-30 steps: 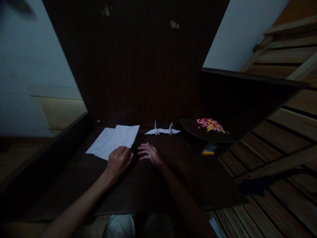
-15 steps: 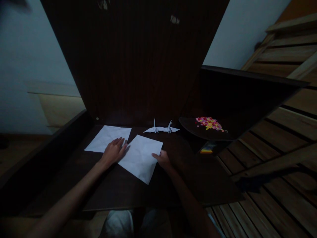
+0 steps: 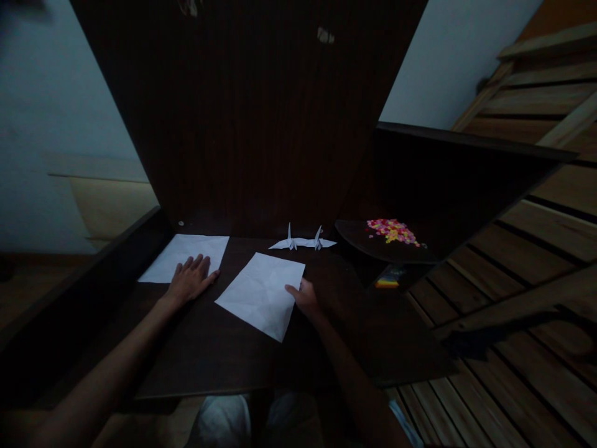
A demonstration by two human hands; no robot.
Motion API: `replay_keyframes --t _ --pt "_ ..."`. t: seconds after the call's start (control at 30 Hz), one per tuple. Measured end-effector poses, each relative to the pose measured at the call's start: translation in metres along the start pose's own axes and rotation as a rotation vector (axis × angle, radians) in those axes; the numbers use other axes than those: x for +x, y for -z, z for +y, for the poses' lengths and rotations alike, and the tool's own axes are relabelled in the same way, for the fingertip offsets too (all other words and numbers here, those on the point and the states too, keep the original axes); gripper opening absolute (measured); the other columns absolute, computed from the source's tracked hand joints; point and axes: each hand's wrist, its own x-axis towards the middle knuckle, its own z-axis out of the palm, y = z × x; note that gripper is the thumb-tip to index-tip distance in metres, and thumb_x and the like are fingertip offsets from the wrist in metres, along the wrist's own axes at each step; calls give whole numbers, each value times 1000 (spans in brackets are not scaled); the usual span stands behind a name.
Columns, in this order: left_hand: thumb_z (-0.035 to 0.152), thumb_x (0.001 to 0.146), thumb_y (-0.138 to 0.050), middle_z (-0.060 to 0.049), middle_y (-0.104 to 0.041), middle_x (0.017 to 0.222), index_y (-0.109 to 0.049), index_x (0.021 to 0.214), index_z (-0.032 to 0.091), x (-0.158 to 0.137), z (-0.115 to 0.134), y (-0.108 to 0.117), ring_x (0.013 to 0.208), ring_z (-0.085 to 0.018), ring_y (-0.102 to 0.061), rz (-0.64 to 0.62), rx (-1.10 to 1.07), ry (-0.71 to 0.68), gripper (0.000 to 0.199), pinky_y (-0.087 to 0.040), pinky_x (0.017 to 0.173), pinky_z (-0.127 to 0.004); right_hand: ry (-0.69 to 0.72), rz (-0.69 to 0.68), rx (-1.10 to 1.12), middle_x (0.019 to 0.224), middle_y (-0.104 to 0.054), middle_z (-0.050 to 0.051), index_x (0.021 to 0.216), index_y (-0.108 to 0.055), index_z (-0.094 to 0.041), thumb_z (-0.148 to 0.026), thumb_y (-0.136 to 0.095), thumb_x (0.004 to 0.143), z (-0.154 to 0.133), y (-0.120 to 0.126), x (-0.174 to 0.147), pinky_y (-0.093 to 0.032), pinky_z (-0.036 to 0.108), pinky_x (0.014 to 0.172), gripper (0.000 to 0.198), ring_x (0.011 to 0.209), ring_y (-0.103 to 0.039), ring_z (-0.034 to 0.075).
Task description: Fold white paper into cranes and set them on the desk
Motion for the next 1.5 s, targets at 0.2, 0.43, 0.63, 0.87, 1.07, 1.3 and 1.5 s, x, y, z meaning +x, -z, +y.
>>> replay_keyframes --t 0.2,0.43,0.63,0.87,1.07,1.3,1.5 --pt "50 87 -32 -21 -42 137 -46 128 11 1 -7 -3 126 -40 -35 30 7 14 59 -28 97 -56 29 20 -10 86 -71 10 81 -63 -17 -37 -71 58 -2 -2 -2 -52 40 69 32 80 -66 28" --pt "41 87 -39 -20 -49 131 -53 119 11 6 -7 -1 121 -36 -42 174 -131 -27 46 -29 99 -54 13 10 45 85 -72 12 79 -64 -15 -46 -74 55 -10 -4 -8 -53 39 66 40 77 -67 29" --pt "42 82 -49 -14 -60 120 -54 117 15 16 30 2 113 -25 -54 106 -833 -95 45 -41 96 -40 -3 -14 130 89 -72 11 82 -65 -15 -41 -76 55 -17 -6 0 -53 39 70 40 81 -67 29" --pt "32 60 -74 -8 -72 81 -61 104 13 20 62 -7 68 -20 -66 -123 -1607 270 50 -51 65 -31 -24 -16 265 83 -72 8 80 -66 -15 -41 -76 53 -18 -12 19 -52 37 67 39 76 -66 27" --pt "35 56 -76 -5 -70 68 -67 77 13 13 65 -11 58 -16 -63 -25 -1638 307 32 -48 55 -25 -4 -108 358 85 -71 11 80 -67 -19 -56 -61 63 -25 -9 9 -52 40 65 41 78 -65 29" --pt "39 53 -77 -4 -71 71 -67 81 13 15 66 -10 62 -17 -64 66 -1655 355 40 -49 57 -25 -11 -151 35 83 -71 6 85 -66 -15 -37 -74 56 -23 -16 -1 -50 34 66 37 76 -64 24" --pt "36 56 -77 -5 -71 71 -68 81 13 12 67 -9 63 -18 -64 37 -1662 378 35 -49 57 -26 80 -54 -173 77 -68 6 82 -66 -15 -36 -65 64 -17 -18 -1 -47 32 63 28 71 -61 23"
